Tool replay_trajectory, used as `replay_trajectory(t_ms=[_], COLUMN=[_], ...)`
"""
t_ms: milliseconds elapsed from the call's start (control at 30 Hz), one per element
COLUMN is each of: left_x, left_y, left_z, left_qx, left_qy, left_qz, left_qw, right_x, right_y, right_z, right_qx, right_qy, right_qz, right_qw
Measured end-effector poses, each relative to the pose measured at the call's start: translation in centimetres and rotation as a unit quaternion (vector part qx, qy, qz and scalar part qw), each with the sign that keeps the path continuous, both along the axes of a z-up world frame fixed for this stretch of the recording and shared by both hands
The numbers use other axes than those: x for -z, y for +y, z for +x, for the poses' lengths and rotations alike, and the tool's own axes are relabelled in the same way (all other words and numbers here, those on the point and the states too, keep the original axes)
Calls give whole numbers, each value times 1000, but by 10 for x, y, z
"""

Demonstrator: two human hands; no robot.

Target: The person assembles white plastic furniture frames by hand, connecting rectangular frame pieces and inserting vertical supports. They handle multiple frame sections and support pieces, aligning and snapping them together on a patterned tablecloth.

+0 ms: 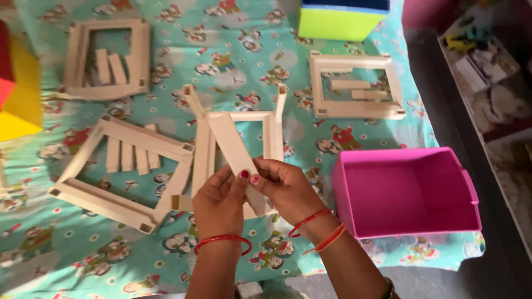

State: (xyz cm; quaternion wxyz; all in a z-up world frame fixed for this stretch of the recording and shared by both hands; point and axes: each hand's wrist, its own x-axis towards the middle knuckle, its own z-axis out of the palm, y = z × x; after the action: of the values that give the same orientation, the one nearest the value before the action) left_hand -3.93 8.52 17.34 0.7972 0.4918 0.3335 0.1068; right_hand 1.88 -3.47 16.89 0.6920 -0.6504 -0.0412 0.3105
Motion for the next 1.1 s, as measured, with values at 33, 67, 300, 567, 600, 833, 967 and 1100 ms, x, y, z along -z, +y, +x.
replay_trajectory(t_ms=[33, 67, 300, 567, 600, 833, 967, 1100], left_x=[-6, -11, -60, -123, -131, -176, -193, -202], left_y=[5, 11, 46, 75, 77, 62, 37, 5], left_z=[-5, -10, -48, -117, -123, -151, -156, -155], left_qx=[-3, -7, -3, 52, 62, 105, 143, 171], left_qy=[3, 7, -13, -89, -95, -96, -99, -136], left_qz=[11, 22, 54, 65, 72, 63, 124, 138], left_qw=[1000, 1000, 998, 992, 991, 988, 977, 966], right_x=[-8, -15, -63, -129, -137, -180, -196, -205], right_y=[5, 10, 42, 62, 63, 42, 16, -17], right_z=[-3, -8, -50, -126, -135, -181, -191, -197], right_qx=[-5, -10, -5, 30, 39, 71, 95, 112], right_qy=[-2, -5, -51, -61, -66, -140, -157, -185], right_qz=[-5, -10, 32, 93, 93, 91, 101, 103], right_qw=[1000, 1000, 998, 993, 993, 983, 978, 971])
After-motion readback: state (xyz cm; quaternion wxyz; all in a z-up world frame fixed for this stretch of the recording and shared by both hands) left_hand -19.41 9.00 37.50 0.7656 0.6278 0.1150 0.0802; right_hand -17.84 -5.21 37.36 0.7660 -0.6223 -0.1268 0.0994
